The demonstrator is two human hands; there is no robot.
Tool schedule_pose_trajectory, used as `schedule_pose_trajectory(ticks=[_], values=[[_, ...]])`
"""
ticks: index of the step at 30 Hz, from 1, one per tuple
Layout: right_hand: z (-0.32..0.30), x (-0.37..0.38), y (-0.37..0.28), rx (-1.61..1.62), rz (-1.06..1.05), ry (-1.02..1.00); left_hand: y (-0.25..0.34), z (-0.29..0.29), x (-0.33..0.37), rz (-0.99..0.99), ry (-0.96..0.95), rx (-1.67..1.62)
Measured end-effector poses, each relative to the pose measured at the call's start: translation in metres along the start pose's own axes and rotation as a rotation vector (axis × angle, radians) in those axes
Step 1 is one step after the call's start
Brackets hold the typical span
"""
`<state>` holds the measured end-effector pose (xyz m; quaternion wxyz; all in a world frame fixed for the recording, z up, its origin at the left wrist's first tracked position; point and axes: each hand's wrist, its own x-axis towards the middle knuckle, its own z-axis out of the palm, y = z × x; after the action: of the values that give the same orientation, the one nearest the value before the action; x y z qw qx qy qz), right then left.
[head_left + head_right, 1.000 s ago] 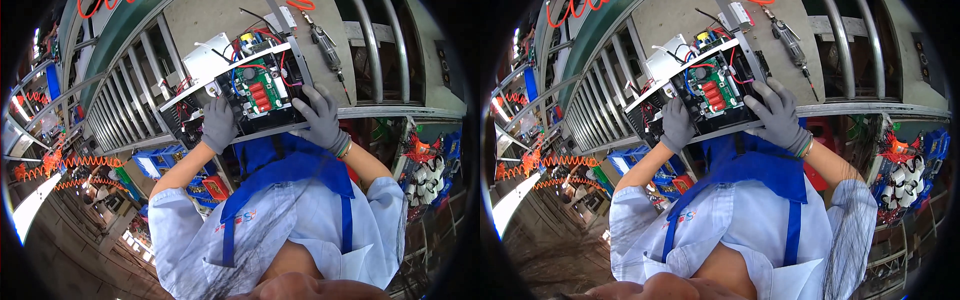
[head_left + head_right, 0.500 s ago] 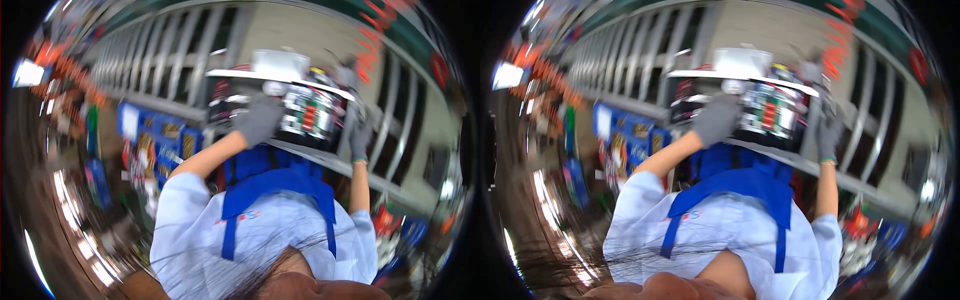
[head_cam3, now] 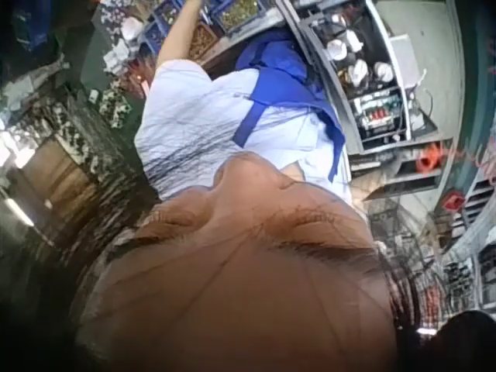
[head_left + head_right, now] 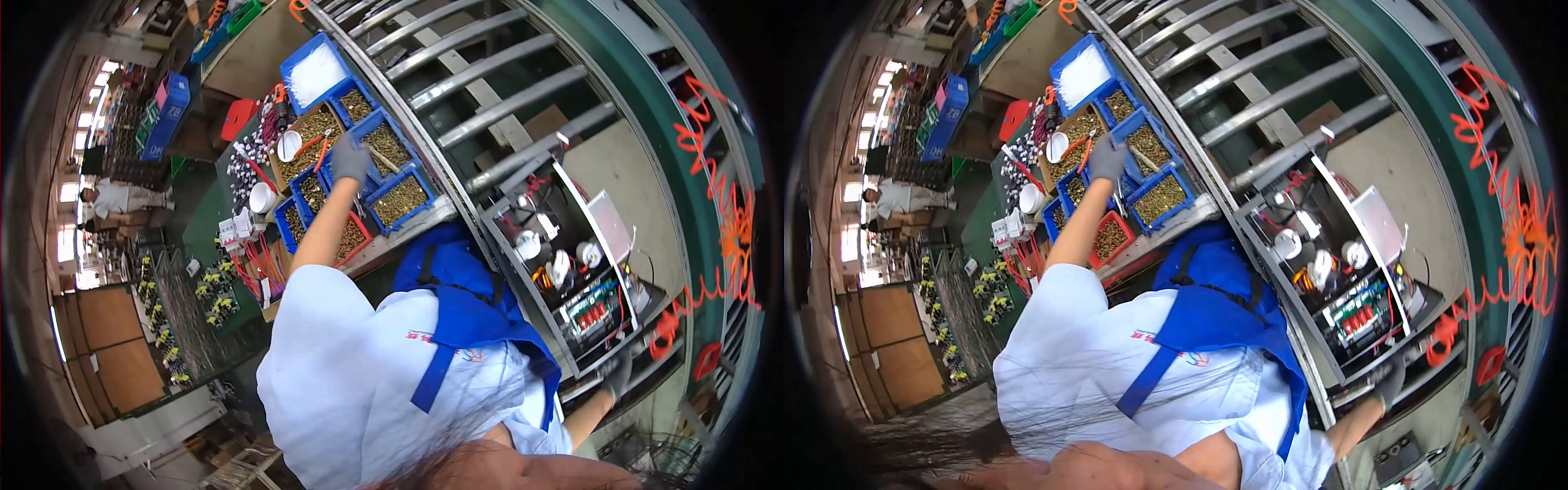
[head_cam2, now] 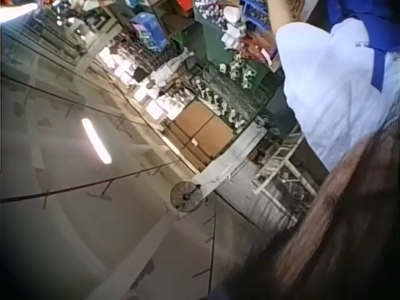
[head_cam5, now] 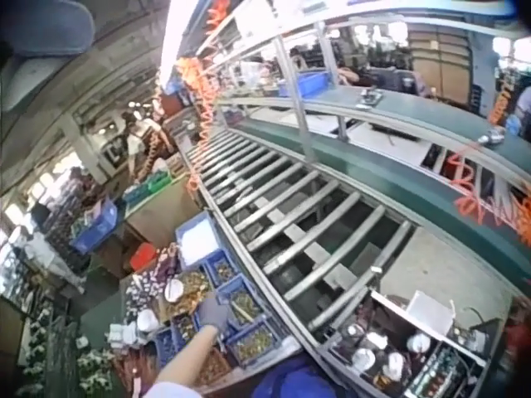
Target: The person assembles an electronic component by connecting wires to a circuit board and securing it into an electronic housing with screws using a power screwdriver.
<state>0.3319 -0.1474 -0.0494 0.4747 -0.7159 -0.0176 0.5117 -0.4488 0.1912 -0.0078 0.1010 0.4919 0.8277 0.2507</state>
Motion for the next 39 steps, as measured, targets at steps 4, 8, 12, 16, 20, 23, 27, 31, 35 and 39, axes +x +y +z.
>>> schedule_pose_trajectory(ticks=[4,8,12,16,20,23,27,31,35,39], values=[[0.144,-0.179,-0.022,0.415,-0.14,-0.198,-0.083,-0.024,0.054,-0.274,0.058,0.242],[0.282,-0.308,-0.065,0.665,-0.447,-0.465,-0.104,-0.019,0.097,-0.084,0.065,0.122],[0.248,-0.245,-0.166,0.892,-0.699,-0.807,-0.123,-0.025,0.138,-0.194,-0.076,0.568],[0.234,-0.221,-0.177,0.687,-1.19,-0.554,-0.065,0.013,0.195,-0.282,-0.365,0.694],[0.314,-0.252,-0.173,0.454,-1.172,-0.566,-0.107,0.029,0.215,-0.241,-0.538,0.687],[0.315,-0.26,-0.171,0.434,-1.036,-0.562,-0.101,0.013,0.205,-0.074,-0.504,0.69],[0.318,-0.265,-0.156,0.618,-1.35,-0.393,-0.11,0.012,0.205,-0.089,-0.298,0.499],[0.325,-0.259,-0.162,0.357,-1.494,-0.513,-0.118,0.001,0.196,0.01,-0.314,0.609],[0.31,-0.271,-0.151,0.4,-1.537,-0.351,-0.101,0.005,0.188,-0.039,-0.166,0.576],[0.298,-0.286,-0.144,0.353,-1.543,-0.323,-0.096,0.018,0.191,-0.311,-0.103,0.502]])
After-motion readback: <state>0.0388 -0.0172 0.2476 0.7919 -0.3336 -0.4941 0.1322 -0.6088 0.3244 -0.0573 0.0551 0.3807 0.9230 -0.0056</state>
